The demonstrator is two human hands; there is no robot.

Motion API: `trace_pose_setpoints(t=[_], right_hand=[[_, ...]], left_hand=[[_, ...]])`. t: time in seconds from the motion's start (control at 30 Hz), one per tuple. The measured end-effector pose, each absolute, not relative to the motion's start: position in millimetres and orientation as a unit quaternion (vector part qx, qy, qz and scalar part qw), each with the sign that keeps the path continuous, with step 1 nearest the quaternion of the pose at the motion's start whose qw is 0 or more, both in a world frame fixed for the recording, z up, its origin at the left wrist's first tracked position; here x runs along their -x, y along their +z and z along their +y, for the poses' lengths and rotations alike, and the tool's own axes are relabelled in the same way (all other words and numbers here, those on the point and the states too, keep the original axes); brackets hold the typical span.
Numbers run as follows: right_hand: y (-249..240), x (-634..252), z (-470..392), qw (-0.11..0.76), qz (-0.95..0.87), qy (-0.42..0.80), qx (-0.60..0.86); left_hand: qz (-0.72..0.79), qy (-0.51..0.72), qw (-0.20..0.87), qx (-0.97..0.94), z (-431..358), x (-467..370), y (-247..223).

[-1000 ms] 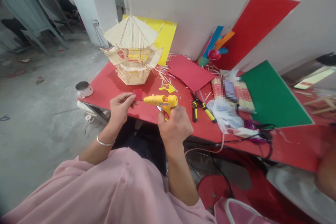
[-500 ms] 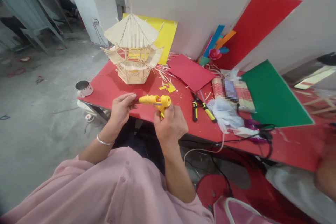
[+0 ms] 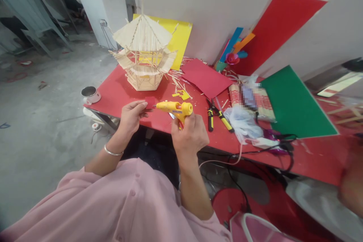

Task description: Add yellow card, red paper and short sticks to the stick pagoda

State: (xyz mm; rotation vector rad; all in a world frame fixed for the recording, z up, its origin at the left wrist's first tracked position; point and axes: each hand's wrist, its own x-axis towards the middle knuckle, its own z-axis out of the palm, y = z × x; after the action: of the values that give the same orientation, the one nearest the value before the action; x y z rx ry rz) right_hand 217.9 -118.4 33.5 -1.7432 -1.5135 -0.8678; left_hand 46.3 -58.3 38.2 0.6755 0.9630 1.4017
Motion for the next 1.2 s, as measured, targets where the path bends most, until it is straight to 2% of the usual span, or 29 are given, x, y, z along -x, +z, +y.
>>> trace_pose_setpoints(t=[0.33,0.73,0.93,1.2], right_hand=[[35.8,-216.6,-118.3,0.335,-0.585,-0.345,0.653],[32.5,-212.6,-116.8,0.317,-0.599,-0.354,0.644],[30.0,-213.2,-118.0,0.313,-0.603,-0.32,0.661],[36.2,-207.9,-118.2,0.316,-0.593,-0.359,0.648]], left_hand=[[0.419,0.598,0.622,-0.282,-57.4,-45.5,40.2],[0.4,0.532,0.688,-0.288,-61.7,-42.9,41.3],[0.399,0.55,0.672,-0.293,-61.7,-46.6,37.8],[0.408,0.559,0.65,-0.314,-61.4,-47.9,33.0]])
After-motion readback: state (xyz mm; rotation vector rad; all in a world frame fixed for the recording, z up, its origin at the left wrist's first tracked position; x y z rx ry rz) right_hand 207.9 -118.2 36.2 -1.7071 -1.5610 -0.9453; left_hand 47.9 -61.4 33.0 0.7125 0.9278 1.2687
